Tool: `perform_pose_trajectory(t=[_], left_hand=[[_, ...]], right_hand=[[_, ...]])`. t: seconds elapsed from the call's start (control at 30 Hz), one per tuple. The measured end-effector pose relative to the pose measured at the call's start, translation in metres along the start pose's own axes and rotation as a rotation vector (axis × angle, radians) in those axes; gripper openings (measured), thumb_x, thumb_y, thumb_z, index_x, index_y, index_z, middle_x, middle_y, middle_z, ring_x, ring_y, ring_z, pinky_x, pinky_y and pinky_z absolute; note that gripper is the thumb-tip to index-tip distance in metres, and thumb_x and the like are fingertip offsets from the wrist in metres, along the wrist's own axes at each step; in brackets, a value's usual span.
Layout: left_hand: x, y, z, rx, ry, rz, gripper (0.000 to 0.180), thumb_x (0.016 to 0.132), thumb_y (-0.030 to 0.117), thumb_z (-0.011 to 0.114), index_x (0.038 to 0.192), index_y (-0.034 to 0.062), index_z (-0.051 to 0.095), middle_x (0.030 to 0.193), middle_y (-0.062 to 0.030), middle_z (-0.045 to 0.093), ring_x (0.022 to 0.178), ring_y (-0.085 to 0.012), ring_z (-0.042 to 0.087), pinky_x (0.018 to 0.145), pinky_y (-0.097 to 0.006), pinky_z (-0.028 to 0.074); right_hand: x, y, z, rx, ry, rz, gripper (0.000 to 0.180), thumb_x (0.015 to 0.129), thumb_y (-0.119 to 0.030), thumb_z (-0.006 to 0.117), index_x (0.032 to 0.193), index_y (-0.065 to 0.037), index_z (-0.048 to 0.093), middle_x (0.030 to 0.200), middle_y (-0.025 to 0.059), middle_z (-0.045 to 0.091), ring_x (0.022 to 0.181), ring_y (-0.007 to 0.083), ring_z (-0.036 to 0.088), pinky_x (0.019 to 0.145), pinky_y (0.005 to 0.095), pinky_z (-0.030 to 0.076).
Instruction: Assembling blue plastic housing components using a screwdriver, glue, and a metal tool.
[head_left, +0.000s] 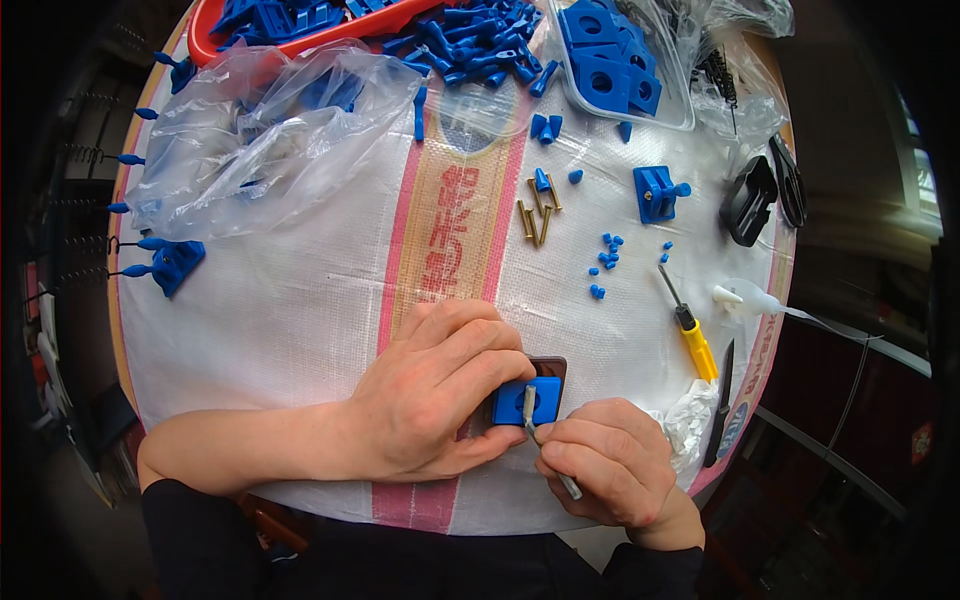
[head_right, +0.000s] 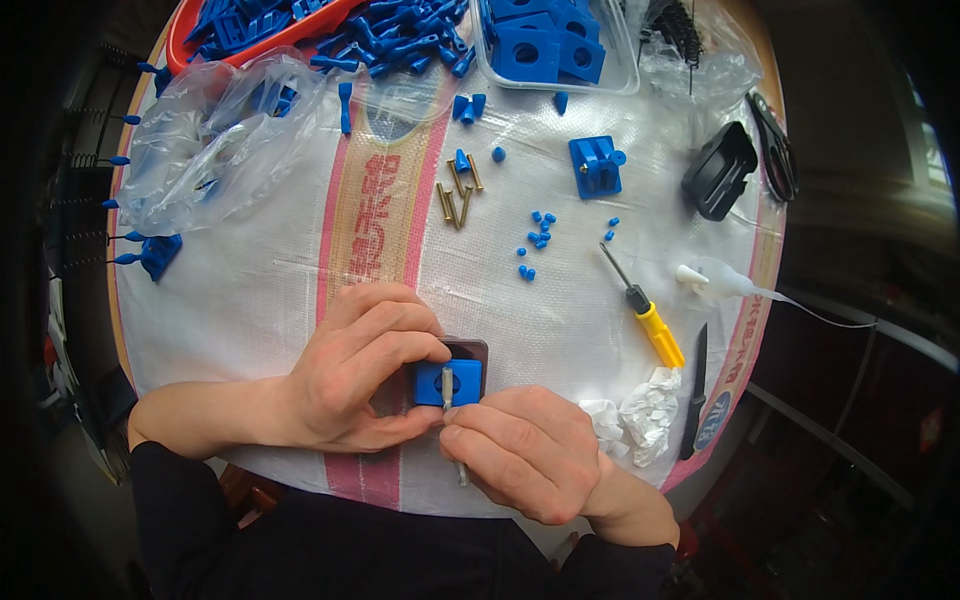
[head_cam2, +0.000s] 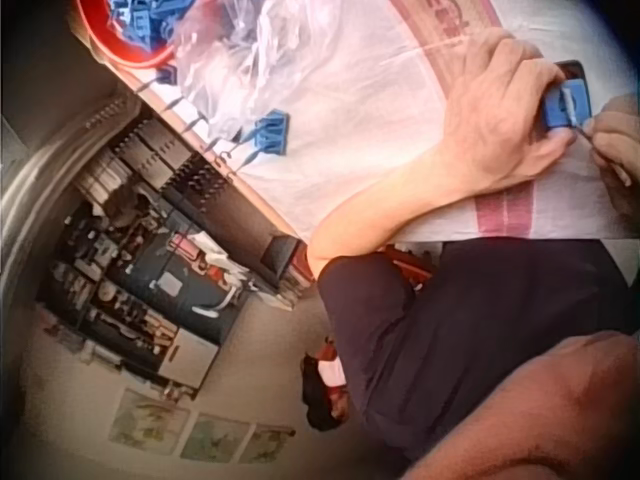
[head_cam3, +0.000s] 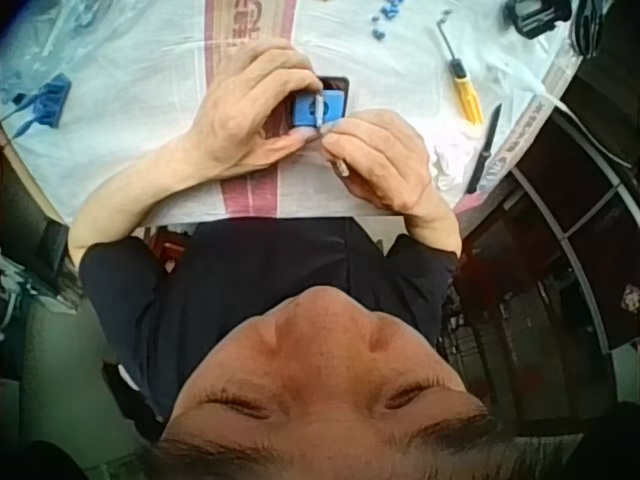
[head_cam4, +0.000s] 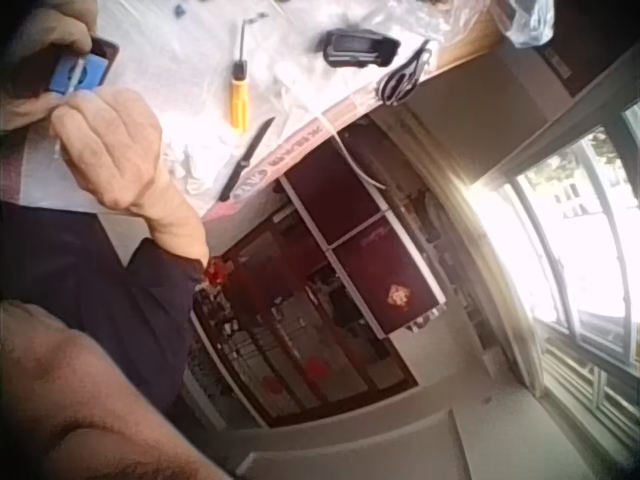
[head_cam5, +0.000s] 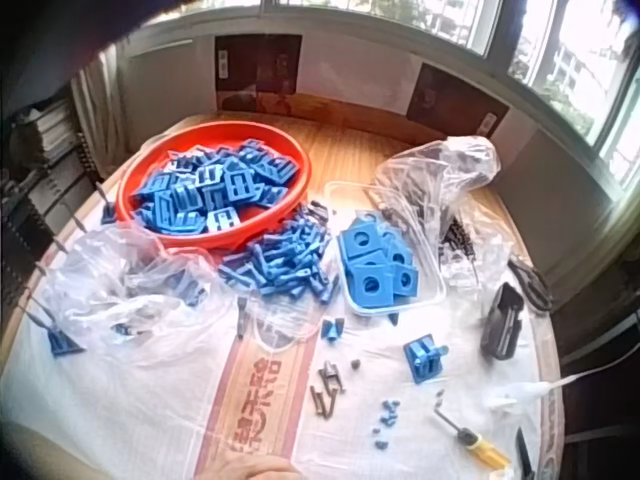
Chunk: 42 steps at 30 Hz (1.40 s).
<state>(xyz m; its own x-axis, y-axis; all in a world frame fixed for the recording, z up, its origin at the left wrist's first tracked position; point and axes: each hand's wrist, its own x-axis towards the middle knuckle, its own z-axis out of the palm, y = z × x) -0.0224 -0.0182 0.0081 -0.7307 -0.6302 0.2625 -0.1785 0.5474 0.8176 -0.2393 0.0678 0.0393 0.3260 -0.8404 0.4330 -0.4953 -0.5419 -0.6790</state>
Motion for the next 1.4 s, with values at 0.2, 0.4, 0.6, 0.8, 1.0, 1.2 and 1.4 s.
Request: perform_pose_trajectory(t=[0.2,0.4,0.6,0.8,1.0,1.2,1.4], left_hand=[[-0.001,-0.001,0.001,0.003,0.01,0.012,0.064,0.063,0.013,0.092,0.119,0.0049,0.061,0.114,-0.0118,0.065,0.113,-0.0342,0.062,0.097,-0.045,0.046],[-0.001,-0.002,0.002,0.017,0.022,0.038,0.066,0.061,0.013,0.093,0.118,0.0052,0.06,0.114,-0.0121,0.064,0.113,-0.0354,0.062,0.097,-0.047,0.047],[-0.003,-0.001,0.002,0.011,0.023,0.038,0.067,0.061,0.014,0.094,0.118,0.0049,0.059,0.115,-0.0126,0.064,0.114,-0.0361,0.061,0.098,-0.048,0.047],[-0.004,-0.002,0.003,0.011,0.043,0.059,0.066,0.064,0.017,0.094,0.118,0.0053,0.059,0.114,-0.0121,0.063,0.115,-0.035,0.06,0.098,-0.047,0.046],[-0.007,-0.003,0.004,-0.005,0.067,0.08,0.064,0.066,0.019,0.094,0.118,0.0046,0.059,0.113,-0.0123,0.062,0.114,-0.0351,0.059,0.098,-0.047,0.045],[-0.006,-0.006,0.0,-0.095,0.131,0.12,0.062,0.071,0.015,0.087,0.124,0.0029,0.057,0.118,-0.0146,0.06,0.111,-0.032,0.057,0.096,-0.041,0.046],[-0.007,0.011,-0.015,-0.237,0.156,-0.001,0.062,0.077,0.004,0.066,0.138,-0.0007,0.051,0.122,-0.011,0.059,0.106,-0.0205,0.056,0.092,-0.034,0.045]], right_hand=[[0.0,0.0,-0.001,-0.006,0.007,0.033,0.029,0.075,0.004,0.082,0.102,0.001,0.072,0.094,0.0122,0.073,0.077,0.0256,0.073,0.064,0.0333,0.059],[0.002,-0.002,-0.004,-0.005,0.016,0.068,0.033,0.074,0.006,0.084,0.103,-0.001,0.07,0.095,0.0109,0.073,0.078,0.0264,0.073,0.065,0.0338,0.06],[-0.001,0.001,-0.003,0.006,0.068,0.077,0.03,0.077,0.006,0.084,0.103,0.0,0.071,0.093,0.0124,0.075,0.079,0.0274,0.074,0.066,0.0344,0.059],[-0.004,0.001,-0.002,0.019,0.118,0.093,0.027,0.079,0.007,0.081,0.103,0.001,0.072,0.091,0.0136,0.075,0.077,0.0277,0.074,0.068,0.0345,0.059],[-0.005,-0.003,-0.001,0.02,0.167,0.086,0.025,0.079,0.009,0.08,0.102,0.002,0.071,0.09,0.014,0.075,0.078,0.0277,0.074,0.069,0.0342,0.058],[-0.005,-0.004,-0.003,-0.068,0.165,-0.043,0.031,0.076,0.01,0.081,0.104,0.001,0.07,0.094,0.0141,0.075,0.08,0.0285,0.074,0.069,0.035,0.06],[-0.005,-0.01,-0.009,-0.162,0.134,-0.178,0.042,0.074,0.01,0.083,0.112,-0.001,0.067,0.102,0.0133,0.074,0.081,0.0279,0.074,0.066,0.0352,0.061]])
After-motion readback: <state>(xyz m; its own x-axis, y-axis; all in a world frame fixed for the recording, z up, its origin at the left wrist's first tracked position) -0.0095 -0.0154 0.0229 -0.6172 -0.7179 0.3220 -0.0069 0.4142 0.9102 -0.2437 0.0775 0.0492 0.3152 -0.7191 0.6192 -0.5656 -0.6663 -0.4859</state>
